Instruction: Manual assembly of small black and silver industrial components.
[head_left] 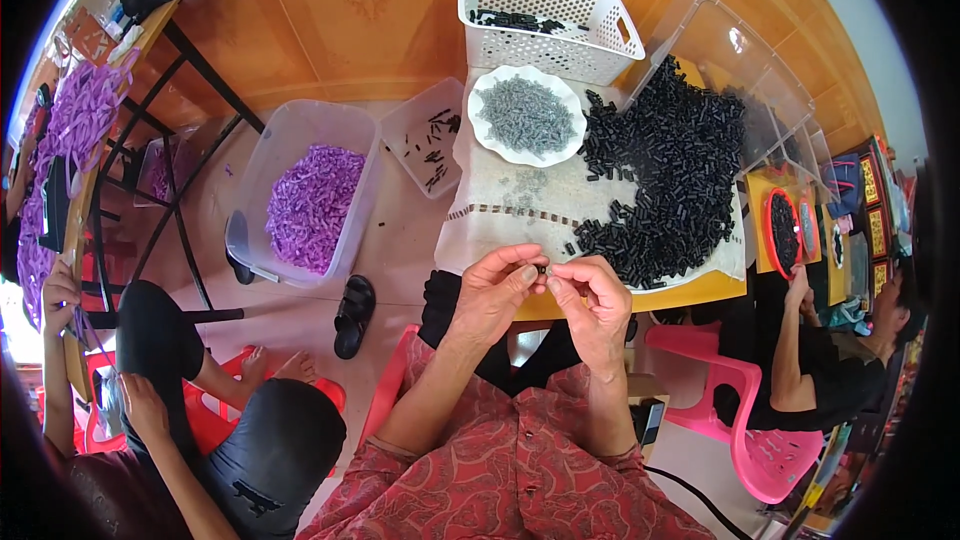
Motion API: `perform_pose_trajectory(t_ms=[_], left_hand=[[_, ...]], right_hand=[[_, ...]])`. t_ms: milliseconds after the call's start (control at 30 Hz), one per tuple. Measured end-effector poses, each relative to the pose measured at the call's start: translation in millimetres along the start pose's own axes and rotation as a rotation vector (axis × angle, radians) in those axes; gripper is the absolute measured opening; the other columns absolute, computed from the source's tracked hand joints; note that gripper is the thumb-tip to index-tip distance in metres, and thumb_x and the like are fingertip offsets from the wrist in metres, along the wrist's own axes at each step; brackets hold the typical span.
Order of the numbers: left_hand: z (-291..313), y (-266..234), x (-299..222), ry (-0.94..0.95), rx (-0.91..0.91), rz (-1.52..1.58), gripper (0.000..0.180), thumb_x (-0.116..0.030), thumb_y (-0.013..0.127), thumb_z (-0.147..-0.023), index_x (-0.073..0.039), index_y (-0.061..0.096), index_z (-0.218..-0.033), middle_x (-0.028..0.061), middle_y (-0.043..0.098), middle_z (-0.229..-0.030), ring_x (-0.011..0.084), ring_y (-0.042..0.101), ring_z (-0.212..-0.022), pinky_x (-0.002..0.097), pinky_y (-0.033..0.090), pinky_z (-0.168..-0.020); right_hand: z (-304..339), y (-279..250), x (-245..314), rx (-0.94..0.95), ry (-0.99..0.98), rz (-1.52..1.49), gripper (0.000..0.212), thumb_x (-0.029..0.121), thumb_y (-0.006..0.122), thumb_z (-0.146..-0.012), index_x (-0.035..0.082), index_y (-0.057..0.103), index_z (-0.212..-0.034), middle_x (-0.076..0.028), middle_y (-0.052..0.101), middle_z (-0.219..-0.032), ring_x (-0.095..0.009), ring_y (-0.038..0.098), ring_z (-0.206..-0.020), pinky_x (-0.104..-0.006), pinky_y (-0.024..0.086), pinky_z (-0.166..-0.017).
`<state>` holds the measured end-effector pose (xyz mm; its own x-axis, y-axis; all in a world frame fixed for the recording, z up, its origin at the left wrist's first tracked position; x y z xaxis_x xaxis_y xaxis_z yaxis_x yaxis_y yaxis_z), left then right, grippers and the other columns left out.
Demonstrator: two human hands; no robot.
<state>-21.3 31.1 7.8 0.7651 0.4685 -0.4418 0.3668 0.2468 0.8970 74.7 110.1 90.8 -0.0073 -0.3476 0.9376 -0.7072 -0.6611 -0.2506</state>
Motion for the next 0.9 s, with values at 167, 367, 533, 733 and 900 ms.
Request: perform_pose_trajectory(t_ms=[167, 367, 533, 733, 900], left_hand=[[2.0, 1.1, 0.3, 0.018, -0.009, -0.141, 0.025, 0.001, 0.058, -0.091, 0.0, 0.061, -0.116, 0.0103, 0.065, -0.107, 0.0152, 0.062, -0.092, 0.0278, 0.052, -0.084], [3.2, 1.2, 1.7, 0.021, -0.007, -0.148, 0.025, 0.003, 0.059, -0.089, 0.0, 0.062, -0.114, 0.0085, 0.066, -0.105, 0.0137, 0.062, -0.095, 0.0273, 0.052, -0.087], [3.5, -2.1, 2.5, 0.033, -0.024, -0.234, 0.025, 0.004, 0.06, -0.088, 0.0, 0.063, -0.112, 0.0099, 0.066, -0.106, 0.0152, 0.062, -0.097, 0.0301, 0.05, -0.088], [3.8, 3.1, -0.1, 0.026, 0.001, -0.314, 0.023, 0.003, 0.062, -0.088, -0.001, 0.064, -0.111, 0.0057, 0.066, -0.104, 0.0116, 0.061, -0.096, 0.0256, 0.05, -0.087], [3.5, 4.2, -1.5, 0.025, 0.028, -0.386, 0.021, 0.001, 0.063, -0.088, -0.001, 0.065, -0.109, 0.0047, 0.067, -0.102, 0.0105, 0.061, -0.094, 0.0249, 0.05, -0.086]], right_hand=[[0.2, -1.7, 1.1, -0.012, -0.003, 0.023, 0.012, -0.007, 0.064, -0.084, -0.004, 0.065, -0.095, -0.008, 0.061, -0.089, -0.011, 0.061, -0.076, -0.0213, 0.049, -0.065], [1.1, -3.7, 5.8, -0.011, -0.029, 0.09, 0.012, -0.007, 0.066, -0.081, -0.002, 0.066, -0.093, -0.008, 0.062, -0.086, -0.011, 0.061, -0.074, -0.0218, 0.048, -0.063], [0.3, -3.8, 8.8, 0.003, 0.002, 0.126, 0.014, -0.008, 0.068, -0.079, -0.002, 0.067, -0.092, -0.006, 0.063, -0.085, -0.009, 0.059, -0.074, -0.0206, 0.047, -0.063], [0.4, -8.0, 9.4, 0.013, 0.065, 0.138, 0.013, -0.007, 0.07, -0.077, -0.001, 0.067, -0.089, -0.006, 0.064, -0.083, -0.009, 0.06, -0.07, -0.0208, 0.048, -0.061], [2.0, -10.6, 9.0, 0.027, 0.115, 0.146, 0.012, -0.007, 0.071, -0.076, -0.003, 0.068, -0.087, -0.007, 0.066, -0.082, -0.008, 0.062, -0.07, -0.0209, 0.049, -0.061]])
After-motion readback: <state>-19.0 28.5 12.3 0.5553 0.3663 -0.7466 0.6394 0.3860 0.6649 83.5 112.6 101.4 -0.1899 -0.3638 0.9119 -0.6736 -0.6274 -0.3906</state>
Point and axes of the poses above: each hand's wrist, its own z-axis away from the middle knuckle, its own y-axis out of the palm, x = y × z, the point moved 5 cm from there along -z, towards the middle knuckle
